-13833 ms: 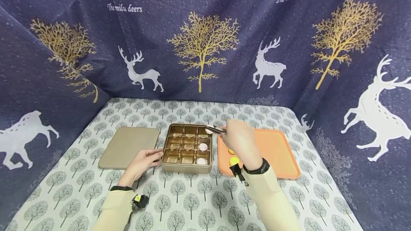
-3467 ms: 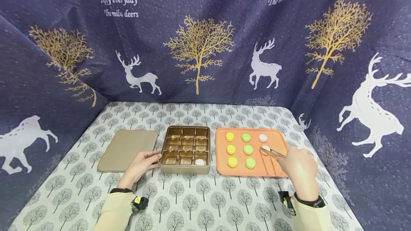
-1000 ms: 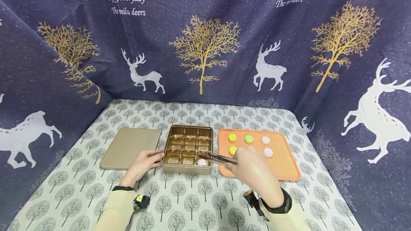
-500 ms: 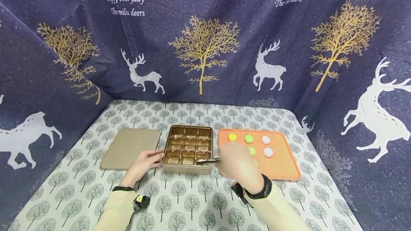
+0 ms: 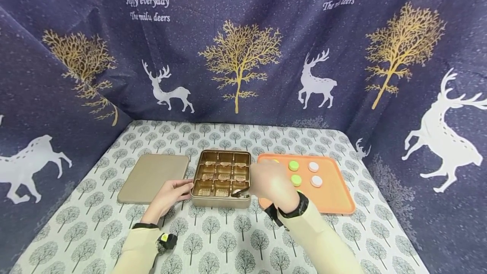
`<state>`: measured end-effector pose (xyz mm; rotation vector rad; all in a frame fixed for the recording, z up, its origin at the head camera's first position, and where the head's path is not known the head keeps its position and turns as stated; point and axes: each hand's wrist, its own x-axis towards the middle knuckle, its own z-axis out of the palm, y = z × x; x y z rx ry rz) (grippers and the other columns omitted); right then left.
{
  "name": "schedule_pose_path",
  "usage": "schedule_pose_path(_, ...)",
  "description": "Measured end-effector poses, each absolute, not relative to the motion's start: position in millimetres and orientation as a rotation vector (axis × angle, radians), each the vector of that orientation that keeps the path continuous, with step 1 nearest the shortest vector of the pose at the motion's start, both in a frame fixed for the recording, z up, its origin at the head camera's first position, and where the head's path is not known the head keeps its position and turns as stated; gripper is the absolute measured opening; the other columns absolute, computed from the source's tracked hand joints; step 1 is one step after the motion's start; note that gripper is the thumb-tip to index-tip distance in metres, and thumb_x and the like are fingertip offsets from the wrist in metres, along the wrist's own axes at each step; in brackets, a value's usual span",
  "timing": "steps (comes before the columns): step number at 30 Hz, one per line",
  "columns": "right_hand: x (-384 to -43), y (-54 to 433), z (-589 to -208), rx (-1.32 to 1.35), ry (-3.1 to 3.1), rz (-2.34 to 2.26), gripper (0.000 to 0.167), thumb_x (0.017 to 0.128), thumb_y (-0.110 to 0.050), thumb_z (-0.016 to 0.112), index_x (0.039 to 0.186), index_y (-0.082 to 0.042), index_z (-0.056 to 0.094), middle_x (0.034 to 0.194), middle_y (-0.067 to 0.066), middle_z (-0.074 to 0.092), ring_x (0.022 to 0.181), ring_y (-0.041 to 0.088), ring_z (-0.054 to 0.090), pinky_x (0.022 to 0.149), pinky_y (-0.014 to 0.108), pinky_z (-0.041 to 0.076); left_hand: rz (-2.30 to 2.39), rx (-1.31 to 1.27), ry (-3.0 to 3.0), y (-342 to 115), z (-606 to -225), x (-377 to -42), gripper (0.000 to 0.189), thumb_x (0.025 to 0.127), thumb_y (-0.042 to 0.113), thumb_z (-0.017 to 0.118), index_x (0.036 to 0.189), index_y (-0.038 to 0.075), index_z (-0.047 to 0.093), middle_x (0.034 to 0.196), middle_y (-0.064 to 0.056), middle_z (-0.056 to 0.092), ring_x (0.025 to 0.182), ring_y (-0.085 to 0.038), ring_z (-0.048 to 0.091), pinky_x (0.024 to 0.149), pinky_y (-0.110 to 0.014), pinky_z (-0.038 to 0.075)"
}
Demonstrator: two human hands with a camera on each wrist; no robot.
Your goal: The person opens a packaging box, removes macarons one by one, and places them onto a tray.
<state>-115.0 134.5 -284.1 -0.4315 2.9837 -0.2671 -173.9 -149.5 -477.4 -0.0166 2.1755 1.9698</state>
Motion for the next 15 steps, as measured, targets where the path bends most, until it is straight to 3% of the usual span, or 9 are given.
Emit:
schedule_pose_path(9,-111,150,-286,-0.39,2.998,-0.306,0.028,0.071,-0.013,0.08,0.066,-0.012,0.052,0.057,-0.003,0.047,0.051,0.012,0.043,0.045,0.021,0.039,1.971,-0.019,2.169,-150,-478,-175,0.042,0.096,0.006,0.057,0.132,-0.014,0.05,0.138,-0.034,0.049,0.116,-0.039,0.062,0.093,-0.033,0.059)
schedule_pose_path(12,-108,156,-281,-0.305,2.948,-0.311,0.023,0.077,-0.018,0.079,0.07,-0.012,0.058,0.056,-0.004,0.05,0.049,0.011,0.042,0.044,0.019,0.037,1.971,-0.017,2.165,-150,-478,-175,0.043,0.096,0.006,0.057,0.133,-0.014,0.049,0.139,-0.033,0.048,0.117,-0.039,0.061,0.094,-0.034,0.058)
schedule_pose_path(15,-105,163,-275,-0.251,2.934,-0.345,0.026,0.08,-0.026,0.078,0.065,-0.016,0.059,0.051,-0.006,0.049,0.047,0.009,0.037,0.043,0.019,0.035,1.97,-0.021,2.159,-151,-477,-175,0.044,0.096,0.007,0.058,0.134,-0.014,0.049,0.14,-0.033,0.047,0.118,-0.039,0.06,0.096,-0.036,0.058)
